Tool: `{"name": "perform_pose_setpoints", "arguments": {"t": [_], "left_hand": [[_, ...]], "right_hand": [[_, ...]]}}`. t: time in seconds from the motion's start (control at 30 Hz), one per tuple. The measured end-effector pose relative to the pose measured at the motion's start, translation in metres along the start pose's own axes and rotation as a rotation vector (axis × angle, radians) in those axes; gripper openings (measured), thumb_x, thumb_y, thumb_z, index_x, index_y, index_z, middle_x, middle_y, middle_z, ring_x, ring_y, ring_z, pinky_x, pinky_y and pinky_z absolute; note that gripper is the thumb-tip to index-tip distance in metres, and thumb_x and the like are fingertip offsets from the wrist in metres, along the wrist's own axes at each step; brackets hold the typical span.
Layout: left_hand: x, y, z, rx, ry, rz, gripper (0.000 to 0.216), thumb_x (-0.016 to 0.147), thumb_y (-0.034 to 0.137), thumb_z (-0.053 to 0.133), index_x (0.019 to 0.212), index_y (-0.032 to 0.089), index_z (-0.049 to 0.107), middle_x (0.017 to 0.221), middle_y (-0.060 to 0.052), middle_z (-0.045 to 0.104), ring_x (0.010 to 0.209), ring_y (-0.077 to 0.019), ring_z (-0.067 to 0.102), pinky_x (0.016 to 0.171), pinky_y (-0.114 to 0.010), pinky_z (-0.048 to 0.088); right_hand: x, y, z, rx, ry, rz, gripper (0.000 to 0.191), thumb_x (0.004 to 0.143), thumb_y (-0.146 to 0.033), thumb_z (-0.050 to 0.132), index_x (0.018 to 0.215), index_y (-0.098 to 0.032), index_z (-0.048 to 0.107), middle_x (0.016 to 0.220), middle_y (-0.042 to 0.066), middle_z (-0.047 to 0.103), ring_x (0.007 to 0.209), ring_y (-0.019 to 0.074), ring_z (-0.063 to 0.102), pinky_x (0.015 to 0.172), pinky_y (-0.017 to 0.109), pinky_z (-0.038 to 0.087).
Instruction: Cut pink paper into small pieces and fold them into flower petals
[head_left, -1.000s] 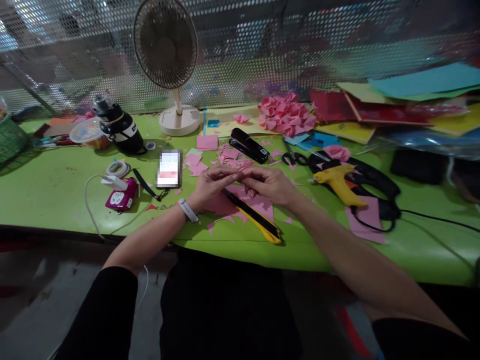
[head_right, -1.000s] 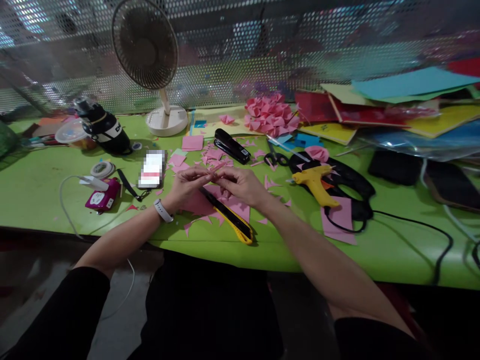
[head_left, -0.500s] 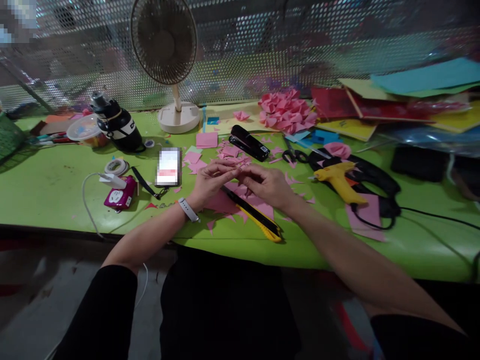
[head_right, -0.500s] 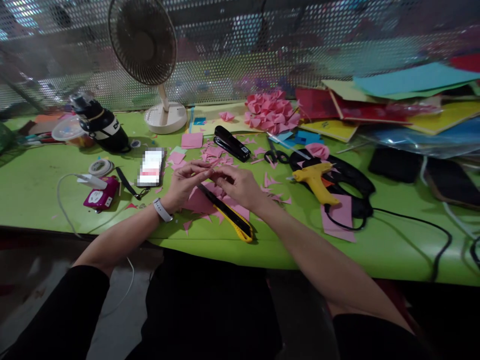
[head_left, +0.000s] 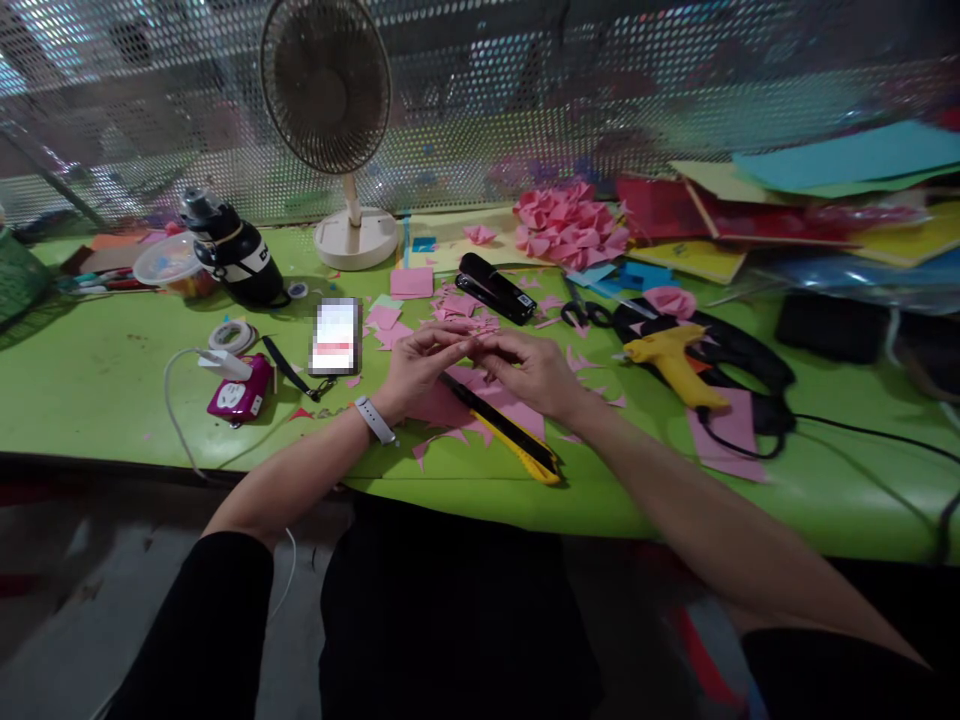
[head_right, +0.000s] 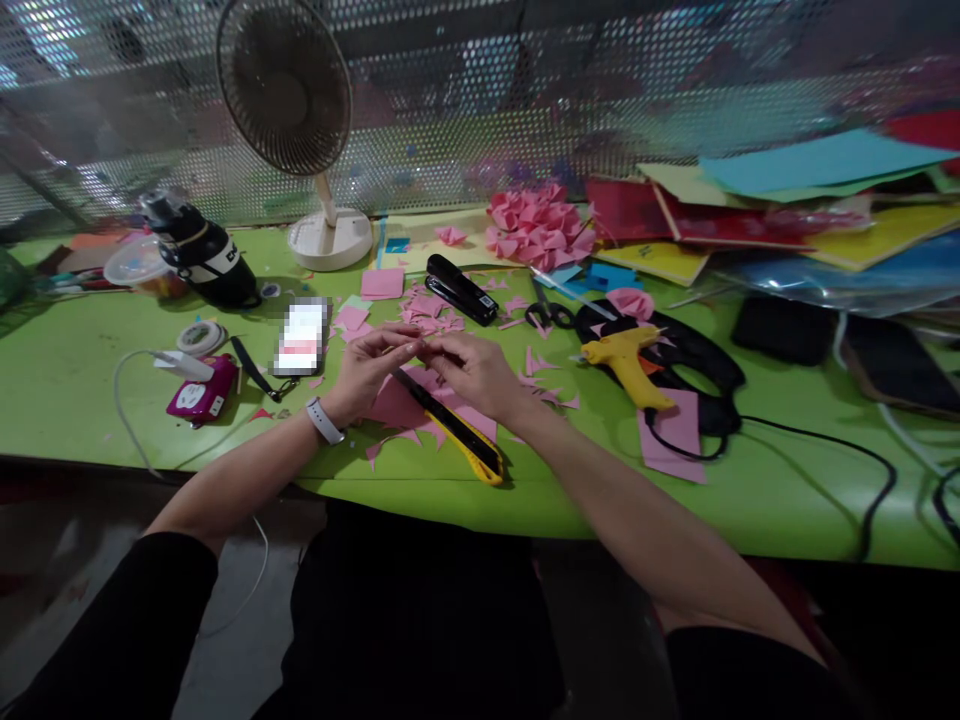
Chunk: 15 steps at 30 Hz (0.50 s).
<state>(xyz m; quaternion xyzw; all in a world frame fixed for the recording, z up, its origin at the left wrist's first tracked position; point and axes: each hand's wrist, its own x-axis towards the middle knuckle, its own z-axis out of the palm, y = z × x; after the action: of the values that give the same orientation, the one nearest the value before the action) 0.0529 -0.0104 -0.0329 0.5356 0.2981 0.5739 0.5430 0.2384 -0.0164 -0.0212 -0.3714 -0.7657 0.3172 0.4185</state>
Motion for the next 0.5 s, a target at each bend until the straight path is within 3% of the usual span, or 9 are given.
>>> {"name": "perform_pose_setpoints", "arguments": {"t": [0.13,0.5], "left_hand": [[-0.0029,0.0045,0.0023,0.025,0.024,0.037,0.025,0.070,0.036,0.090,0.067,0.019,0.073,0.100,-0.005,0.072,0.102,-0.0185,0.067,0.099,-0.042,0.052],[-0.0008,0.0031,-0.0012,0.097,-0.059,0.075,0.017,0.077,0.035,0.086,0.083,0.021,0.079,0.115,-0.009,0.071,0.119,-0.0226,0.064,0.110,-0.046,0.047]], "right_hand": [[-0.0026,-0.0017,0.0044,0.021,0.027,0.041,0.025,0.092,-0.044,0.066,0.097,-0.020,0.072,0.087,0.007,0.073,0.068,0.0203,0.068,0.065,0.037,0.057],[0.0021,-0.0025,-0.0025,0.084,-0.005,0.024,0.026,0.092,-0.048,0.067,0.092,-0.023,0.074,0.085,0.006,0.073,0.071,0.0198,0.067,0.066,0.036,0.056]]}}
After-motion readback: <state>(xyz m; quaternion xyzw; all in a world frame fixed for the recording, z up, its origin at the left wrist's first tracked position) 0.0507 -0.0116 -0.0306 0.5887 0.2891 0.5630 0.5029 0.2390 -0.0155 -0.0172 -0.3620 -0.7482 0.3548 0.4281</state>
